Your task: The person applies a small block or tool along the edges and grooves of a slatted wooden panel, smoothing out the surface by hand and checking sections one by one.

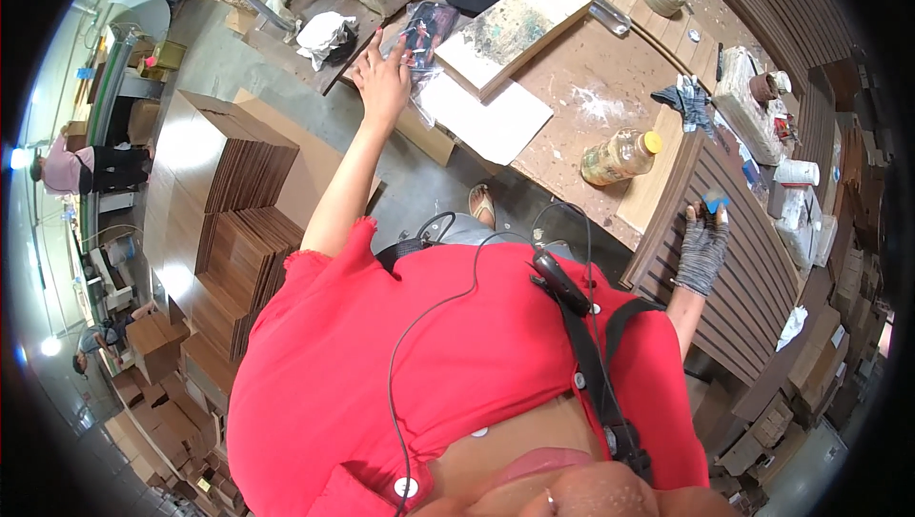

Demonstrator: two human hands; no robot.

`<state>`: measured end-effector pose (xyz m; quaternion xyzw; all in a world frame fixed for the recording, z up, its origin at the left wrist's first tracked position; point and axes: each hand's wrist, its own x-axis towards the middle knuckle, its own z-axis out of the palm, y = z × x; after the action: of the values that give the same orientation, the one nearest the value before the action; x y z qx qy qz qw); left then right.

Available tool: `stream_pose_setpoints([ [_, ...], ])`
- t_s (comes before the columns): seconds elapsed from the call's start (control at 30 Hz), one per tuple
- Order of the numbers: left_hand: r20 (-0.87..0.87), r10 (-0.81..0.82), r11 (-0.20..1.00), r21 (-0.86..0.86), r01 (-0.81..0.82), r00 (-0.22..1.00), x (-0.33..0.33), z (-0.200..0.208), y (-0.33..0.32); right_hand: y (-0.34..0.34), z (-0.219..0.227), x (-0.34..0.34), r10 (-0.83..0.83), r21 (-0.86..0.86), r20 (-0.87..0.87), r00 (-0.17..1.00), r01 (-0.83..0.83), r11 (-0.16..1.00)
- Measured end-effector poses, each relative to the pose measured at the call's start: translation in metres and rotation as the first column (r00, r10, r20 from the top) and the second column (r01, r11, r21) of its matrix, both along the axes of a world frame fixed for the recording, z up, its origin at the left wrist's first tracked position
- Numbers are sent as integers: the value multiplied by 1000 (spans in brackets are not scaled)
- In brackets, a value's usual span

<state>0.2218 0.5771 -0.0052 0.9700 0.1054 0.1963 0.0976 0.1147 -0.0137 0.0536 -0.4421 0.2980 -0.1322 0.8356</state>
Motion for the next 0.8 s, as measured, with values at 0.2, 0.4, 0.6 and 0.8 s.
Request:
stream_pose_setpoints([
  [0.2,-97,21,840,-538,-70,995,36,-31,37,-1,-1,-6,-58,-28,-17,998,57,998],
  [0.4,-309,-209,363,-906,-220,928,49,-14,81,5,3,-6,-67,-4,-6,998,66,998],
  [0.6,-386,-304,461,-860,-221,871,63,-9,88,6,-2,0,-70,9,-1,998,70,997],
  [0.8,-343,-117,597,-775,-209,932,77,-6,68,6,-6,7,-87,21,14,996,86,996],
])
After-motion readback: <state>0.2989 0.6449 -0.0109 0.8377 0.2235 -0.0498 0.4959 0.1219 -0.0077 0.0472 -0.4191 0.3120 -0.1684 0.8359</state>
